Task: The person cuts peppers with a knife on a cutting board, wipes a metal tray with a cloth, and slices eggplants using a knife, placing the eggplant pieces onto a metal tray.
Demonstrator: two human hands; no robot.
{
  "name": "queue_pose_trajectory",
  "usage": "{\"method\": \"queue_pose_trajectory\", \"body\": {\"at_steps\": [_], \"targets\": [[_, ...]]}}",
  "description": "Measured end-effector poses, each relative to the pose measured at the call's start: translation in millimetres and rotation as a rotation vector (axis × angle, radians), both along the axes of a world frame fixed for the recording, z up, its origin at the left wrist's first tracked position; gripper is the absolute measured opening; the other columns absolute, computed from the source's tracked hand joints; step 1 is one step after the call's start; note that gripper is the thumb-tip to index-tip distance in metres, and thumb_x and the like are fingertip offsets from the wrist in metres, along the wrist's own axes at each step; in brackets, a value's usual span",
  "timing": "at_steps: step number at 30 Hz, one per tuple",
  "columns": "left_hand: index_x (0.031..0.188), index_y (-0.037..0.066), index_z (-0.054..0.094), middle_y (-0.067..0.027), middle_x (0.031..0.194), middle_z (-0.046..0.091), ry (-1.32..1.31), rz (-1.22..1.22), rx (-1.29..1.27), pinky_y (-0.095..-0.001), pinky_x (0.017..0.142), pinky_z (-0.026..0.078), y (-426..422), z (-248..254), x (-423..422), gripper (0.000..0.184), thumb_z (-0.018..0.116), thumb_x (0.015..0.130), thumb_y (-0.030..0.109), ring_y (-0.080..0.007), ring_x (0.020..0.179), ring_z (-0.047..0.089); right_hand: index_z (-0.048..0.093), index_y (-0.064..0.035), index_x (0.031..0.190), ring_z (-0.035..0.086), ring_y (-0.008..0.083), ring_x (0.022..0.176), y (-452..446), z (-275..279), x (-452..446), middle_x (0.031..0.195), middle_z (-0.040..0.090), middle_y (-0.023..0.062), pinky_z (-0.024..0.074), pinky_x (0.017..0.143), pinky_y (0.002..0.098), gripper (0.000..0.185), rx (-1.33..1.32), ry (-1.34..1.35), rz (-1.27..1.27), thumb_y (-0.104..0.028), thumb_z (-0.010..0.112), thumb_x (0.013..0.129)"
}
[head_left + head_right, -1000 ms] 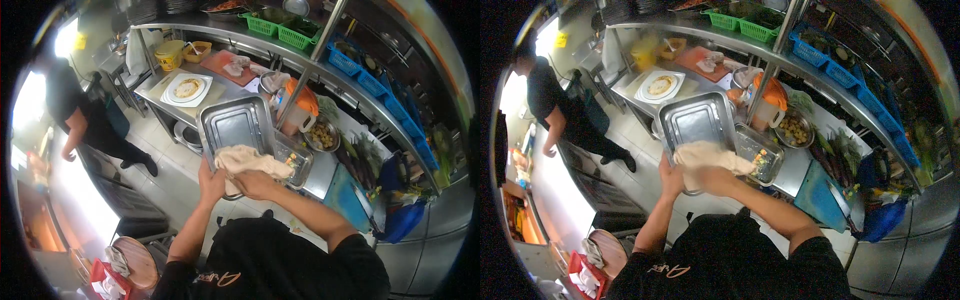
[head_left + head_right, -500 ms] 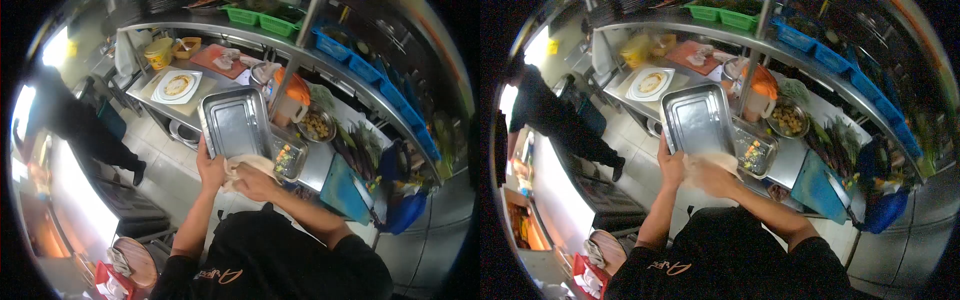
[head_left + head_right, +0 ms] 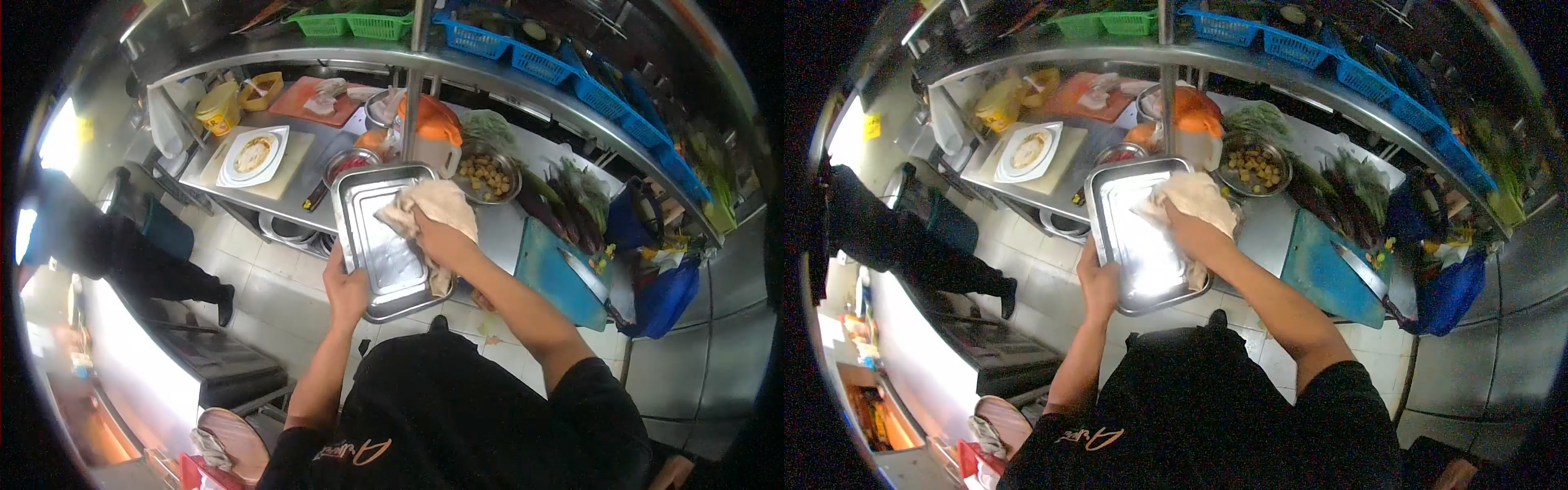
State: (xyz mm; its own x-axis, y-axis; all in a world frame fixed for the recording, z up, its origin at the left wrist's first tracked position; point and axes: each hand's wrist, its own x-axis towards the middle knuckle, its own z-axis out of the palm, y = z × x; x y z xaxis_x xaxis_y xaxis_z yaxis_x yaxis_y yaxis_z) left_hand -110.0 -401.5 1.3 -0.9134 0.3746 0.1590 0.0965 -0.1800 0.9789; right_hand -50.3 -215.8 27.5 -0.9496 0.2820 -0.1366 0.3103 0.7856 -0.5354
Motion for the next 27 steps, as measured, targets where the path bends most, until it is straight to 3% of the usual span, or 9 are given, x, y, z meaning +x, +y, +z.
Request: {"method": "queue_pose_trajectory", "body": {"at_steps": [5, 11, 13, 16, 18, 19, 23, 26, 27], "targets": [[0.126, -0.004, 0.049, -0.0103, 0.111, 0.059, 0.052, 0.092, -0.014, -0.0253, 0.091, 0.039, 8.6, -4.5, -16.8, 0.059, 0.043, 0.067, -0.011, -0.0168, 0.102, 0.055, 0.052, -0.0001, 0.113, 0.060, 0.0406, 0.089, -24.4, -54.8, 51.4, 0.090, 0.061, 0.0272, 0.0463, 0.076, 0.0446, 0.032, -0.139, 0.060, 0.164, -0.011, 0.052, 0.082], [0.138, 0.000, 0.033, -0.0104, 0.121, 0.049, -0.293, 0.056, 0.154, -0.0272, 0.091, 0.040, 18.1, -50.2, 3.7, 0.068, 0.041, 0.071, -0.011, -0.0186, 0.106, 0.050, 0.056, -0.0003, 0.112, 0.063, 0.0344, 0.077, -59.4, -16.4, 41.5, 0.091, 0.064, 0.0223, 0.0491, 0.066, 0.0412, 0.030, -0.142, 0.085, 0.422, -0.011, 0.049, 0.085], [0.139, 0.000, 0.028, -0.0103, 0.123, 0.048, -0.412, 0.074, 0.177, -0.0281, 0.091, 0.040, 18.6, -58.4, 10.1, 0.068, 0.042, 0.073, -0.009, -0.0188, 0.107, 0.050, 0.057, -0.0029, 0.115, 0.062, 0.0245, 0.070, -57.4, 2.4, 61.2, 0.091, 0.065, 0.0155, 0.0496, 0.058, 0.0356, 0.031, -0.675, 0.178, 0.068, -0.010, 0.049, 0.086], [0.145, 0.002, 0.015, -0.0136, 0.136, 0.037, -0.575, 0.155, 0.165, -0.0316, 0.099, 0.035, 31.1, -92.5, 13.0, 0.073, 0.046, 0.078, -0.004, -0.0222, 0.121, 0.040, 0.059, -0.0093, 0.122, 0.060, 0.0110, 0.065, -50.7, -18.0, 91.5, 0.087, 0.065, 0.0045, 0.0483, 0.051, 0.0256, 0.034, -1.012, 0.422, -0.267, -0.013, 0.055, 0.088], [0.147, 0.002, 0.011, -0.0150, 0.141, 0.031, -0.526, 0.181, 0.201, -0.0329, 0.103, 0.031, 49.4, -93.6, 17.8, 0.077, 0.048, 0.079, -0.002, -0.0235, 0.128, 0.034, 0.059, -0.0109, 0.122, 0.061, 0.0141, 0.061, -41.7, -44.8, 117.1, 0.082, 0.066, 0.0060, 0.0473, 0.051, 0.0278, 0.034, -1.179, 0.355, -0.513, -0.022, 0.056, 0.090], [0.147, 0.002, 0.010, -0.0156, 0.145, 0.025, -0.557, 0.143, 0.183, -0.0334, 0.108, 0.023, 56.7, -86.0, 23.1, 0.078, 0.052, 0.082, 0.002, -0.0248, 0.134, 0.025, 0.061, -0.0111, 0.119, 0.058, 0.0101, 0.054, -40.4, -53.8, 128.0, 0.076, 0.062, 0.0033, 0.0432, 0.043, 0.0234, 0.030, -1.175, 0.382, -0.520, -0.025, 0.053, 0.093], [0.147, 0.001, 0.016, -0.0156, 0.145, 0.025, -0.463, -0.093, -0.128, -0.0332, 0.104, 0.030, 71.1, -136.1, 4.3, 0.075, 0.059, 0.087, 0.014, -0.0257, 0.131, 0.029, 0.062, -0.0053, 0.115, 0.062, 0.0119, 0.073, -38.2, -66.0, 172.9, 0.090, 0.065, 0.0030, 0.0507, 0.062, 0.0269, 0.027, -1.040, 0.280, -0.619, -0.017, 0.056, 0.091], [0.147, -0.001, 0.011, -0.0158, 0.149, 0.019, -0.564, -0.184, -0.158, -0.0328, 0.104, 0.030, 73.1, -83.7, 20.9, 0.079, 0.061, 0.088, 0.017, -0.0250, 0.131, 0.029, 0.062, -0.0026, 0.103, 0.059, 0.0125, 0.055, -38.5, -77.8, 194.7, 0.073, 0.062, 0.0057, 0.0450, 0.044, 0.0262, 0.023, -1.035, 0.412, -0.644, -0.019, 0.049, 0.091], [0.147, 0.000, 0.008, -0.0157, 0.151, 0.017, -0.537, -0.096, -0.080, -0.0324, 0.103, 0.030, 77.4, -128.4, 12.0, 0.083, 0.062, 0.087, 0.018, -0.0246, 0.130, 0.030, 0.060, -0.0018, 0.106, 0.059, 0.0128, 0.054, -35.0, -71.8, 202.3, 0.074, 0.063, 0.0072, 0.0460, 0.044, 0.0269, 0.023, -1.059, 0.397, -0.650, -0.013, 0.048, 0.089]]}}
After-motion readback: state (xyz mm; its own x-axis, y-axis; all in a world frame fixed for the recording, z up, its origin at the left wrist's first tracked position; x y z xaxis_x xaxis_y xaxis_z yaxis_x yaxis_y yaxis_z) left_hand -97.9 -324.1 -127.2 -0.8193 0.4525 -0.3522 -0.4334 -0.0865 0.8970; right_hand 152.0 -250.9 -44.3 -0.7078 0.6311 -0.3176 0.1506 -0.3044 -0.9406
